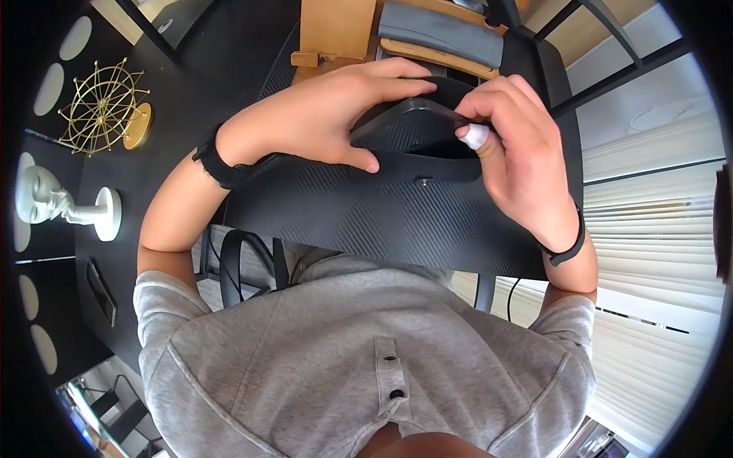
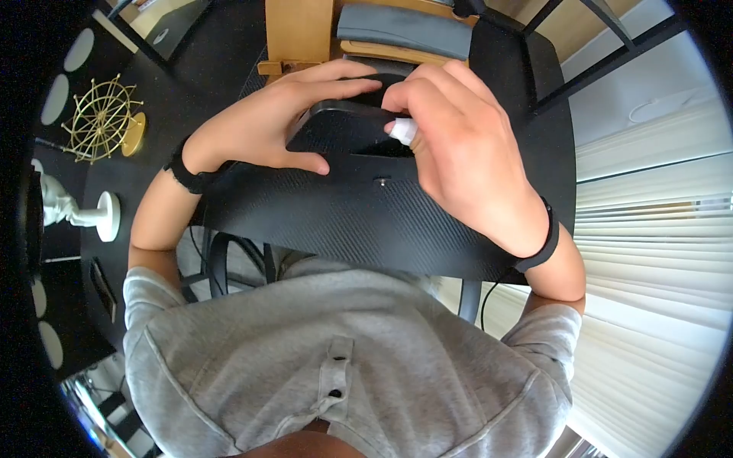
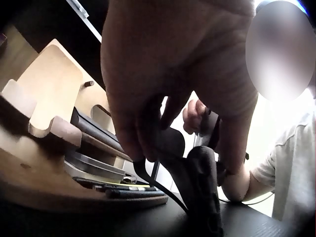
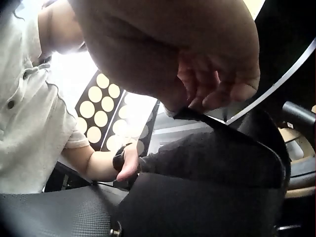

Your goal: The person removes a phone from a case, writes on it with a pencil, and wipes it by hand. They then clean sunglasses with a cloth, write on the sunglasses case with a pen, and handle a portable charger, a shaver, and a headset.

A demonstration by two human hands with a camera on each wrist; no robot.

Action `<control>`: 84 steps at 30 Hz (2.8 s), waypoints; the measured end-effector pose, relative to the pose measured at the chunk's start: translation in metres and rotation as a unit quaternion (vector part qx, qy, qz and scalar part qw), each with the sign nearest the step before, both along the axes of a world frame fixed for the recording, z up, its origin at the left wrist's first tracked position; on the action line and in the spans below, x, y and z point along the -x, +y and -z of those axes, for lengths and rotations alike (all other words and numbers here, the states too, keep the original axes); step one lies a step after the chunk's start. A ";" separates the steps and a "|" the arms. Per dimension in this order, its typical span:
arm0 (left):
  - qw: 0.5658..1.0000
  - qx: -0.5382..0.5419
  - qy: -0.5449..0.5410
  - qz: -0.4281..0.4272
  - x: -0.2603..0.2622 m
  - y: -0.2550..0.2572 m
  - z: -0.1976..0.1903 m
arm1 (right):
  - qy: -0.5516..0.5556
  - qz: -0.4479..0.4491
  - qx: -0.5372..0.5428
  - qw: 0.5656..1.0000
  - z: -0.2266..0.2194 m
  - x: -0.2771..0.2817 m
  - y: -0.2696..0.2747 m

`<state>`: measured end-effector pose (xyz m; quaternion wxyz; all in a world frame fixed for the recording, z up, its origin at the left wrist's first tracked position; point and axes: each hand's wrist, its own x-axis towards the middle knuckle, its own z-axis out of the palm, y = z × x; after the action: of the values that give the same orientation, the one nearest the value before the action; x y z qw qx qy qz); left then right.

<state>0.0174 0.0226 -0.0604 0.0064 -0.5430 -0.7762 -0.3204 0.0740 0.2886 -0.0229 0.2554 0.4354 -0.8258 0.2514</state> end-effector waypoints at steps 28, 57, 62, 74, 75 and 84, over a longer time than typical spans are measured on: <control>0.963 0.164 -0.107 -0.185 -0.008 0.004 0.002 | -0.072 0.043 -0.199 0.976 0.011 0.002 -0.003; 0.927 -0.324 0.111 -0.156 -0.011 0.021 0.021 | -0.007 0.022 0.024 0.999 0.006 0.032 0.014; 0.922 -0.329 0.135 -0.153 -0.004 0.020 0.027 | -0.025 0.008 -0.012 1.000 0.008 0.047 0.026; 0.909 -0.349 0.144 -0.175 -0.003 0.016 0.029 | -0.313 0.136 0.020 0.940 0.002 0.055 0.054; 0.909 -0.350 0.146 -0.174 -0.003 0.016 0.029 | -0.307 0.138 0.024 0.941 0.002 0.054 0.053; 0.911 -0.333 0.183 -0.162 -0.002 0.013 0.027 | -0.239 0.073 0.091 0.964 0.009 0.040 0.038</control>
<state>0.0194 0.0360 -0.0877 0.3805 -0.4249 -0.6868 -0.4505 0.0340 0.3268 -0.0316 0.1072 0.2762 -0.8659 0.4030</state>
